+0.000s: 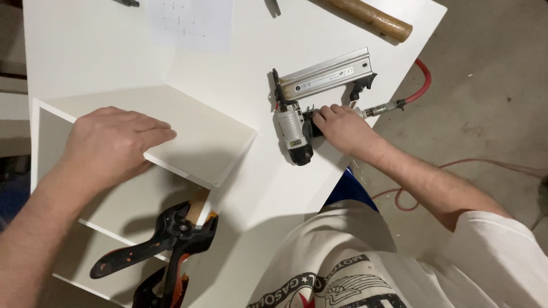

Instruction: Assembling a wooden shelving unit by aligning dividers and securing them with clamps and a pneumatic nail gun.

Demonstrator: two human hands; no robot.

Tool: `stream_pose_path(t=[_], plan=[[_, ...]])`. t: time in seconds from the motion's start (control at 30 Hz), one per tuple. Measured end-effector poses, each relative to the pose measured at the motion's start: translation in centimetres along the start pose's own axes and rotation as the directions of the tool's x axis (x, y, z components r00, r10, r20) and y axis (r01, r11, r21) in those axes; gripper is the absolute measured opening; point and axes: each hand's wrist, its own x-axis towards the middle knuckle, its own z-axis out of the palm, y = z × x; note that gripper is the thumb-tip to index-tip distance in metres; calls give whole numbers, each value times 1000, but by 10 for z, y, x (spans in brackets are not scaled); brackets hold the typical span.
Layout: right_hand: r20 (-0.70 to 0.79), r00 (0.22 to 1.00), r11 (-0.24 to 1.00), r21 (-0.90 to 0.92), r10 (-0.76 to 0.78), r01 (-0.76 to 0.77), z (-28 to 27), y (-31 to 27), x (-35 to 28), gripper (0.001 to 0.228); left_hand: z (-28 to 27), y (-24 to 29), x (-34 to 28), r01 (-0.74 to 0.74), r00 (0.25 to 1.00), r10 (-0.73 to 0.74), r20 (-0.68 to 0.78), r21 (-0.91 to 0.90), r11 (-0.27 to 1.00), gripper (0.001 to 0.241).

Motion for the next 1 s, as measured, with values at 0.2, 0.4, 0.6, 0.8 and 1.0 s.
stream_pose_path(t=[0.2, 0.4, 0.6, 0.8, 1.0], plan=[[-378, 925, 993, 119, 51, -6, -38, -56, -86, 30, -14, 5, 8, 57, 998, -59, 34, 75, 996, 42], [-6, 816, 411, 866, 578, -284, 21, -145, -176, 28, 17, 0, -13, 69, 994, -51, -95, 206, 976, 44], [234, 833, -747, 603, 501, 279, 74, -178, -105, 41, 5, 8, -2, 22, 988, 1, -157, 146, 989, 23], [371, 831, -845, 496, 415, 201, 116, -171, -53, 59, 2, 10, 6, -2, 993, 5, -119, 25, 1000, 30], [457, 795, -872, 458, 399, 174, 116, -167, -40, 57, -2, 17, 12, -13, 992, 3, -122, -74, 997, 48]])
